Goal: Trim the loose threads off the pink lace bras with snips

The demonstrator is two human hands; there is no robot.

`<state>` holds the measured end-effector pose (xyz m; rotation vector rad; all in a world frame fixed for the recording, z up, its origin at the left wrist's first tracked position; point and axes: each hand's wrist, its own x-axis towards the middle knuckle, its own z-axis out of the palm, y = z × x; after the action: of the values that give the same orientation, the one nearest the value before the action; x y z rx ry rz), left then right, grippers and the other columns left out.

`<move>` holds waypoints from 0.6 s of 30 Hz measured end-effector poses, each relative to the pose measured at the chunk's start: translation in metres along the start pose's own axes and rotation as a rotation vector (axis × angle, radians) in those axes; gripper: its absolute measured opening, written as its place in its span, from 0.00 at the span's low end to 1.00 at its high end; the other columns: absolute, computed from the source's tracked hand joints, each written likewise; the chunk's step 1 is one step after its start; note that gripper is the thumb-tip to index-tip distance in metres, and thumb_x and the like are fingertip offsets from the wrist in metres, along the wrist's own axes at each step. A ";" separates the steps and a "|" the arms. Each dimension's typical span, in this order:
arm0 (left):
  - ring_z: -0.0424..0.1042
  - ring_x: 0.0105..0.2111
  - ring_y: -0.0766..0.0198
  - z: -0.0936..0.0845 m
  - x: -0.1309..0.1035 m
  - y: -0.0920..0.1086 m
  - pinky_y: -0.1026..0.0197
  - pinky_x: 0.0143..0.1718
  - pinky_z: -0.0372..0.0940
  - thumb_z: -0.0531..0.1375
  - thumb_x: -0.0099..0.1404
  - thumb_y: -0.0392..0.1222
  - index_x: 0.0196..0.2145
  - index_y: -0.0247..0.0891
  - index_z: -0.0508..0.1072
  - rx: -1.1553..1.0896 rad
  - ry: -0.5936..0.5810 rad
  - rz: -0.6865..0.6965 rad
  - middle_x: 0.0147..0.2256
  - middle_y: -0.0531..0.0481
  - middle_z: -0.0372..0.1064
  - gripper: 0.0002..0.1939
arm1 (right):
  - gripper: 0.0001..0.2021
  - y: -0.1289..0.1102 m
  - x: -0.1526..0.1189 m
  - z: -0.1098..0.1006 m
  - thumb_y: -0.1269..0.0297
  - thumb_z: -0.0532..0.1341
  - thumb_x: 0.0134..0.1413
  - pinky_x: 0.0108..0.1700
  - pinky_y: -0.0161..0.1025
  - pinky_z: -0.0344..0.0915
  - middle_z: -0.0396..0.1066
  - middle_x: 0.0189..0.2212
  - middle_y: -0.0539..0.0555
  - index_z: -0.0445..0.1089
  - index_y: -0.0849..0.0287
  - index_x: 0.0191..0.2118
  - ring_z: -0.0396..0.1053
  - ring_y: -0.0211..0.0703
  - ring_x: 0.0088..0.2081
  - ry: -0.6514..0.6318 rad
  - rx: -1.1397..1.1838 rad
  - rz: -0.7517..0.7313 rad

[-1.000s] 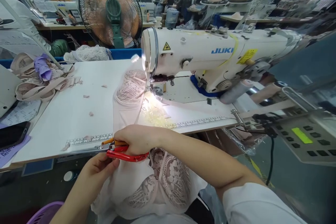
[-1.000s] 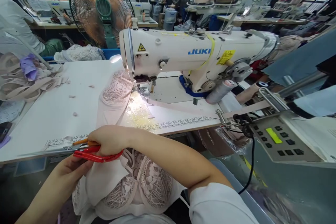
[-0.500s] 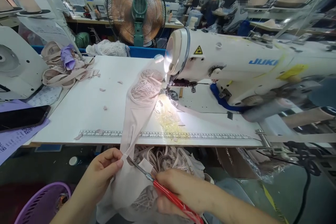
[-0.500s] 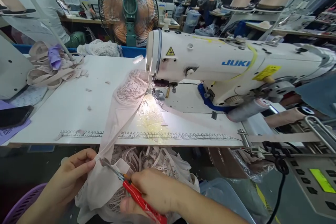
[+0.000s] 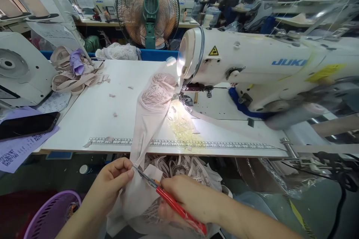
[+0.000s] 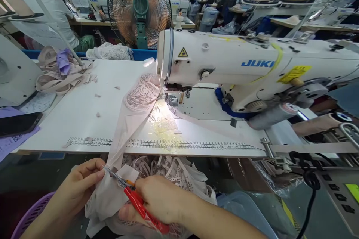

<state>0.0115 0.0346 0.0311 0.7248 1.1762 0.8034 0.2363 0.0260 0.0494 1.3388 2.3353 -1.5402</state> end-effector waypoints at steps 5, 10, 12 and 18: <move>0.59 0.20 0.70 -0.002 0.001 -0.001 0.70 0.21 0.54 0.72 0.44 0.50 0.22 0.36 0.71 0.002 0.012 0.013 0.20 0.55 0.65 0.18 | 0.11 -0.005 0.000 0.006 0.59 0.60 0.47 0.23 0.31 0.53 0.63 0.22 0.48 0.60 0.58 0.25 0.57 0.35 0.22 0.027 0.105 0.063; 0.60 0.20 0.69 -0.002 -0.005 -0.002 0.69 0.22 0.55 0.69 0.50 0.50 0.23 0.36 0.71 0.113 0.012 0.066 0.20 0.54 0.65 0.15 | 0.14 0.002 0.004 0.018 0.56 0.61 0.49 0.22 0.31 0.53 0.58 0.19 0.47 0.58 0.58 0.23 0.56 0.35 0.21 0.143 0.319 0.098; 0.62 0.21 0.67 0.003 -0.012 0.000 0.68 0.22 0.57 0.67 0.52 0.48 0.23 0.36 0.72 0.193 0.044 0.112 0.21 0.53 0.66 0.13 | 0.17 0.004 0.002 0.017 0.54 0.62 0.47 0.23 0.31 0.52 0.56 0.19 0.46 0.55 0.57 0.22 0.54 0.35 0.22 0.260 0.328 0.064; 0.72 0.30 0.58 0.033 -0.039 -0.007 0.64 0.32 0.65 0.66 0.51 0.46 0.30 0.43 0.75 0.502 0.066 0.258 0.26 0.51 0.74 0.08 | 0.19 -0.002 -0.009 0.013 0.57 0.62 0.40 0.23 0.32 0.47 0.49 0.19 0.44 0.48 0.56 0.20 0.47 0.33 0.21 0.541 0.273 -0.225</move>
<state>0.0375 -0.0042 0.0529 1.2918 1.3797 0.7523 0.2355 0.0097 0.0485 1.8009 2.7388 -1.7968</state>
